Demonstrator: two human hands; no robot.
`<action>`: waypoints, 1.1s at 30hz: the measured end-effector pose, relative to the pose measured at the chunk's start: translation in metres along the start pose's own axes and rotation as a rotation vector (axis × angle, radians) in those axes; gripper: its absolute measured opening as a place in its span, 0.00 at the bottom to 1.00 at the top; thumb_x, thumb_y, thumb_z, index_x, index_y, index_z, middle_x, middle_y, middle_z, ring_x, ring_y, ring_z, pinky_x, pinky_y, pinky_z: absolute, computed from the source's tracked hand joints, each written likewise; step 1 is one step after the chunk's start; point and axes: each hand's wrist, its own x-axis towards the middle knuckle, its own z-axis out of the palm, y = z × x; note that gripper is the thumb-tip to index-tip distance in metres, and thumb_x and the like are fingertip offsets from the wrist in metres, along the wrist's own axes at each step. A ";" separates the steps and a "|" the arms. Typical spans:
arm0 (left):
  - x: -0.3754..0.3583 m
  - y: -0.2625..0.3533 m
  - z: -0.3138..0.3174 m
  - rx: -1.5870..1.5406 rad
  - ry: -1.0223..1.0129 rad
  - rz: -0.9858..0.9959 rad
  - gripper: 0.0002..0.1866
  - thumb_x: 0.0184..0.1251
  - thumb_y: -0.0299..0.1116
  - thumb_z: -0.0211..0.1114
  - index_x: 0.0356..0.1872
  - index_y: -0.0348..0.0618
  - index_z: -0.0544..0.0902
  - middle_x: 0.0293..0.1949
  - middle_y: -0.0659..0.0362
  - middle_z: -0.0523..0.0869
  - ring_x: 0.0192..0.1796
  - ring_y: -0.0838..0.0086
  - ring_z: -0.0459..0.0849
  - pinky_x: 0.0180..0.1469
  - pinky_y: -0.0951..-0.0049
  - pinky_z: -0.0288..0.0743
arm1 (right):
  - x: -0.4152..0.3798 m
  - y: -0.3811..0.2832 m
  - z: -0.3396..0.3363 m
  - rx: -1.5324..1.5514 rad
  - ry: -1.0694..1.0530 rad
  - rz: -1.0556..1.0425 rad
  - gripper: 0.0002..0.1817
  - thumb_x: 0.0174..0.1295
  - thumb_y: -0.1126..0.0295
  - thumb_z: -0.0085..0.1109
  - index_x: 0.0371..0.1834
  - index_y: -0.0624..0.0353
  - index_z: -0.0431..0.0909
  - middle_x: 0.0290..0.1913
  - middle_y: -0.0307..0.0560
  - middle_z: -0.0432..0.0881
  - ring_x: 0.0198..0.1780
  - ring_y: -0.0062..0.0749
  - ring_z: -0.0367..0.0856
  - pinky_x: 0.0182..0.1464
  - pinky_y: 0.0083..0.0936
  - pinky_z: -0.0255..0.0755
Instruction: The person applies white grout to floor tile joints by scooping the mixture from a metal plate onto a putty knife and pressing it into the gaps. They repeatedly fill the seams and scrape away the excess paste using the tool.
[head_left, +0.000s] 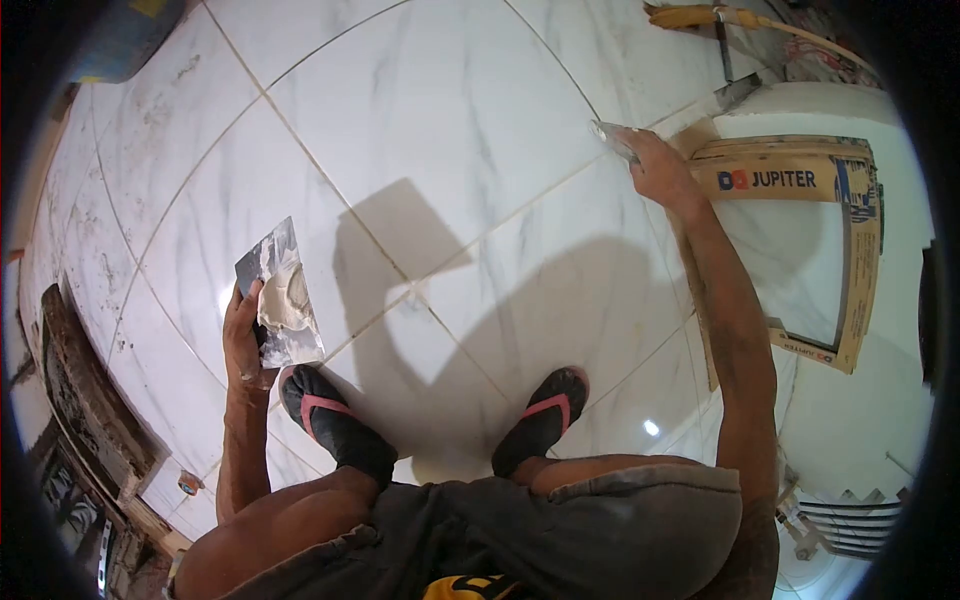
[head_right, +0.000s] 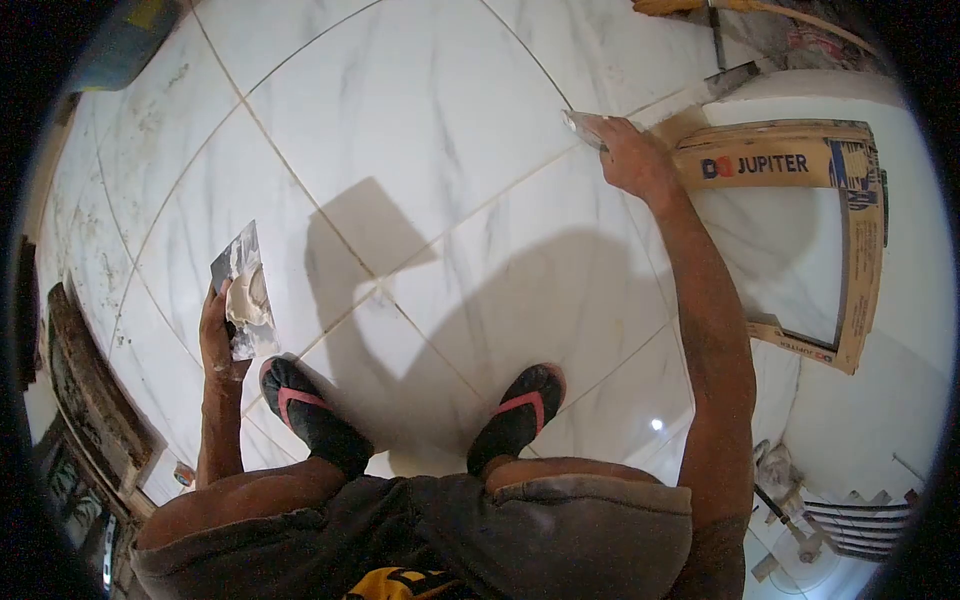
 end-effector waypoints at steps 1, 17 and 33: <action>0.001 0.000 0.000 -0.008 0.000 0.000 0.19 0.75 0.38 0.52 0.60 0.39 0.70 0.42 0.60 0.81 0.39 0.76 0.82 0.40 0.75 0.78 | -0.008 0.002 0.001 -0.024 -0.035 -0.012 0.27 0.53 0.80 0.52 0.60 0.60 0.73 0.59 0.59 0.75 0.60 0.50 0.74 0.64 0.38 0.67; 0.000 0.007 0.013 0.010 -0.021 -0.002 0.19 0.74 0.39 0.54 0.59 0.39 0.71 0.43 0.61 0.81 0.39 0.77 0.82 0.40 0.76 0.78 | 0.000 -0.036 -0.007 -0.143 -0.163 0.434 0.18 0.57 0.64 0.53 0.47 0.63 0.79 0.45 0.63 0.82 0.50 0.55 0.80 0.53 0.44 0.74; 0.004 0.008 0.014 0.027 -0.066 -0.010 0.20 0.72 0.38 0.55 0.58 0.35 0.72 0.45 0.57 0.81 0.42 0.75 0.82 0.44 0.74 0.79 | -0.031 -0.136 -0.034 0.853 -0.154 0.416 0.19 0.62 0.68 0.59 0.54 0.68 0.77 0.42 0.46 0.84 0.43 0.21 0.79 0.48 0.25 0.74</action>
